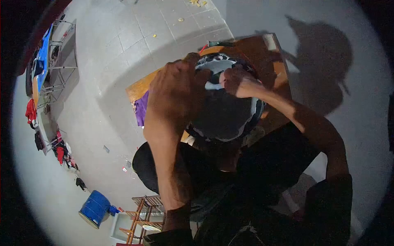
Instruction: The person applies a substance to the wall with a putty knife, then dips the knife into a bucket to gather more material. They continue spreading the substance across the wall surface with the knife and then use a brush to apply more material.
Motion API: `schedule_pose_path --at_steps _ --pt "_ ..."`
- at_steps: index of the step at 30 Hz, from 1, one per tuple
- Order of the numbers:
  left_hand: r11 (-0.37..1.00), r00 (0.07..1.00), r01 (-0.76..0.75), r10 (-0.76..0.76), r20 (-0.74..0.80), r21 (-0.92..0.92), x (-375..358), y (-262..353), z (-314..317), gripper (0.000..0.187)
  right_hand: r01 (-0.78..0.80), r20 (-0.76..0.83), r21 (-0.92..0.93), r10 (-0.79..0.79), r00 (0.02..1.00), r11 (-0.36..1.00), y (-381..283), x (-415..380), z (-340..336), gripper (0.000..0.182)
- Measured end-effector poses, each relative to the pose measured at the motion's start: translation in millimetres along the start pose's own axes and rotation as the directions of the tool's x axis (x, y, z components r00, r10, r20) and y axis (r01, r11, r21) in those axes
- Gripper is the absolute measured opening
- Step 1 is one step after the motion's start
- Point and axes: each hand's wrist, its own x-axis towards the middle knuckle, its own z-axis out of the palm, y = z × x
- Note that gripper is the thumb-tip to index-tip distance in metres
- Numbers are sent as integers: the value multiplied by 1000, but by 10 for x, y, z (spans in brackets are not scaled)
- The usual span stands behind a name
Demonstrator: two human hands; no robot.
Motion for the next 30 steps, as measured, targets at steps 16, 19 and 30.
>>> schedule_pose_path --at_steps 16,19,30 --pt "997 997 -65 64 -32 -28 -34 -281 8 33 -117 129 461 64 990 880 -121 216 653 19" --pt "997 998 -65 66 19 -48 -33 -174 -8 33 11 128 275 -48 991 961 -80 180 478 17" --pt "997 999 -34 36 23 -66 -110 -38 -7 34 38 392 -109 8 920 993 -77 -78 51 34"
